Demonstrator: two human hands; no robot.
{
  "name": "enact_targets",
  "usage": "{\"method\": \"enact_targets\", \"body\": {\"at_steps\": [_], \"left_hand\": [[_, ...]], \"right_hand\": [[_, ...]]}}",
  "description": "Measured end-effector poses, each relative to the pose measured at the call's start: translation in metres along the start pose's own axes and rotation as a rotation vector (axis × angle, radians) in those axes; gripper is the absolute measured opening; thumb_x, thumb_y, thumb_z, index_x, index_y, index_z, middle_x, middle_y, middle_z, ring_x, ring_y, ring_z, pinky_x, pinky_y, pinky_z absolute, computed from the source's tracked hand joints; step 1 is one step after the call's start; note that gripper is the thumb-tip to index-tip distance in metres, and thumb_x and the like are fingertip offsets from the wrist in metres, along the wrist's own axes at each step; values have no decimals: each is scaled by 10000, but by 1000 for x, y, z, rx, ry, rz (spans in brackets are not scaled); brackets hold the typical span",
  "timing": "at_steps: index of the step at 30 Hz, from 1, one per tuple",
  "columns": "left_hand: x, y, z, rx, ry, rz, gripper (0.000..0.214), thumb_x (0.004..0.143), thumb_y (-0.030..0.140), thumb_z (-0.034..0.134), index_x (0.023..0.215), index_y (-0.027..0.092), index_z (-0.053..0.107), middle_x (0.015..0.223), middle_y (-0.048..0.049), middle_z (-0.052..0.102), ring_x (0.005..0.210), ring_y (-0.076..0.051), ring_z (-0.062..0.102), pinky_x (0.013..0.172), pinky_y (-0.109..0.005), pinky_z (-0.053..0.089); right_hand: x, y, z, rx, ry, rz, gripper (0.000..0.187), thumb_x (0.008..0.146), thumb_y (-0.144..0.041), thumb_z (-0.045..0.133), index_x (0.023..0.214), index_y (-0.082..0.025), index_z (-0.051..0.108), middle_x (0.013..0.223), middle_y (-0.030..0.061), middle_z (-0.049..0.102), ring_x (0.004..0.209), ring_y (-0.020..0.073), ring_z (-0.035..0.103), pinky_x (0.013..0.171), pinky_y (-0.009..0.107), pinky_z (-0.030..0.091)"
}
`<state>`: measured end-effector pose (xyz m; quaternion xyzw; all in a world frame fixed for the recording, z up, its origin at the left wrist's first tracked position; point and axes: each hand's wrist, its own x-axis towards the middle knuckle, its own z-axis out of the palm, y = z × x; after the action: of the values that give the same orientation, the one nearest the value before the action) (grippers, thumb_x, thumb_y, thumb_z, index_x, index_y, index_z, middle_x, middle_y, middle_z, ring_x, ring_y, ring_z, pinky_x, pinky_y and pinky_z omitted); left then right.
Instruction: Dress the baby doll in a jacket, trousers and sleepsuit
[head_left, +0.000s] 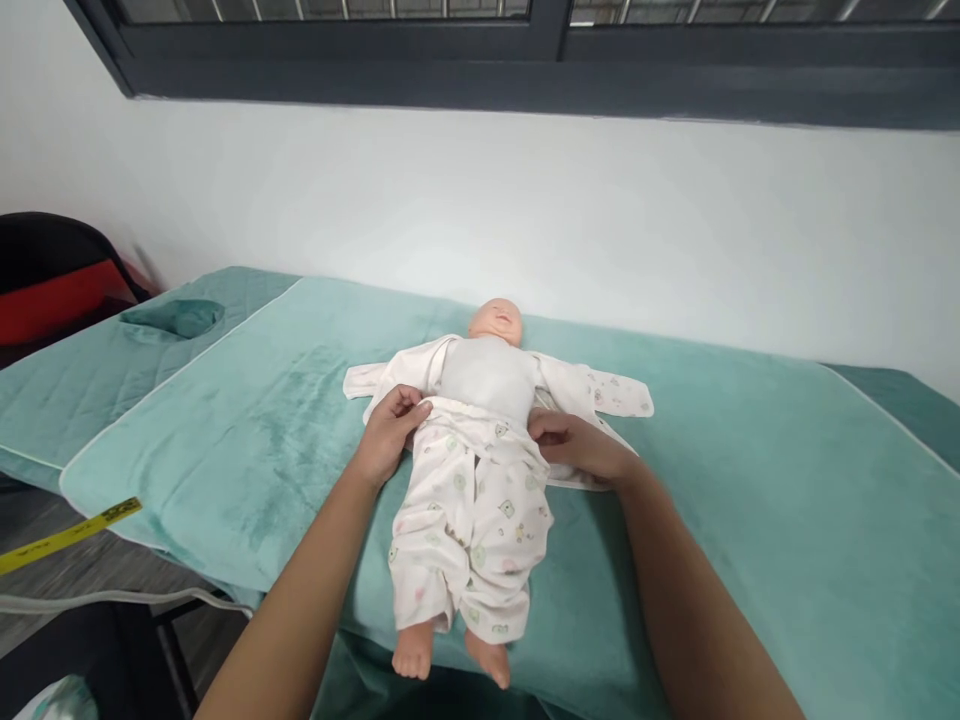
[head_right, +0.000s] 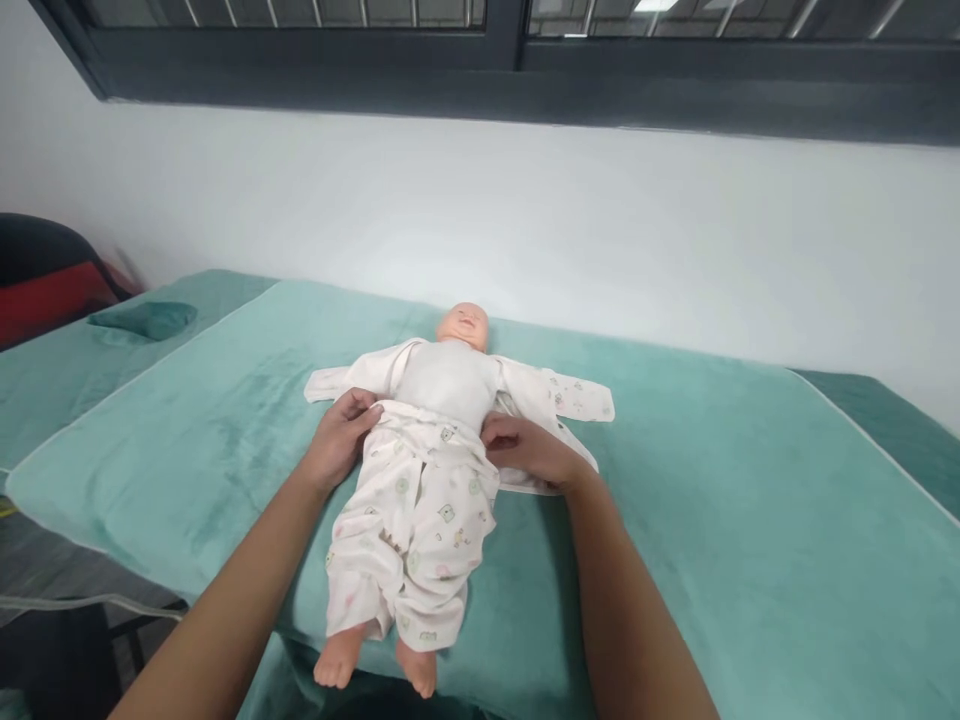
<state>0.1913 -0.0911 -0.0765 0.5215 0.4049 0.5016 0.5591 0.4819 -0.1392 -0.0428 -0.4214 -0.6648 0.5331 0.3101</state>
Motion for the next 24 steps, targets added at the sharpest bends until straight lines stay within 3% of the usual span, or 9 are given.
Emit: {"method": "enact_targets", "body": {"at_steps": [4,8,13,16,18,24], "left_hand": [[1,-2,1,190,73,38,288,805,443,653,811,217,473,670,57,423,596,-107,365,547,-225,287],[-1,3,-3,456,50,61,258,845,445,586,790,220,472,664,54,419,622,-121,373,586,-238,308],[-4,19,-16,521,-124,-40,267,793,474,615,769,220,536,668,31,508,650,-144,436,598,-244,352],[-3,31,-23,480,-319,-107,241,649,385,737,734,209,595,696,11,582,686,-166,512,626,-255,412],[-1,35,-23,499,-380,-101,204,597,314,747,699,202,610,695,8,599,687,-175,535,626,-262,430],[0,32,-2,486,-221,-55,129,653,240,624,775,208,594,799,3,643,762,-179,569,658,-257,444]], "right_hand": [[2,-6,0,-178,-46,3,143,678,-344,771,659,-231,687,862,19,670,808,211,596,756,336,471],[1,2,4,-265,75,-32,182,717,-355,689,626,-227,597,700,-5,587,697,177,507,648,303,407],[3,24,12,-140,344,-4,328,775,-374,592,595,-223,363,592,-54,377,598,118,341,551,258,275],[7,28,17,-54,448,15,329,769,-381,614,642,-230,351,603,-62,372,592,114,323,537,254,259],[9,25,20,2,464,29,290,772,-389,627,693,-231,397,617,-66,386,589,114,324,531,253,257],[7,22,17,73,421,62,217,834,-430,603,843,-217,560,726,-28,554,666,144,465,604,275,369]]}}
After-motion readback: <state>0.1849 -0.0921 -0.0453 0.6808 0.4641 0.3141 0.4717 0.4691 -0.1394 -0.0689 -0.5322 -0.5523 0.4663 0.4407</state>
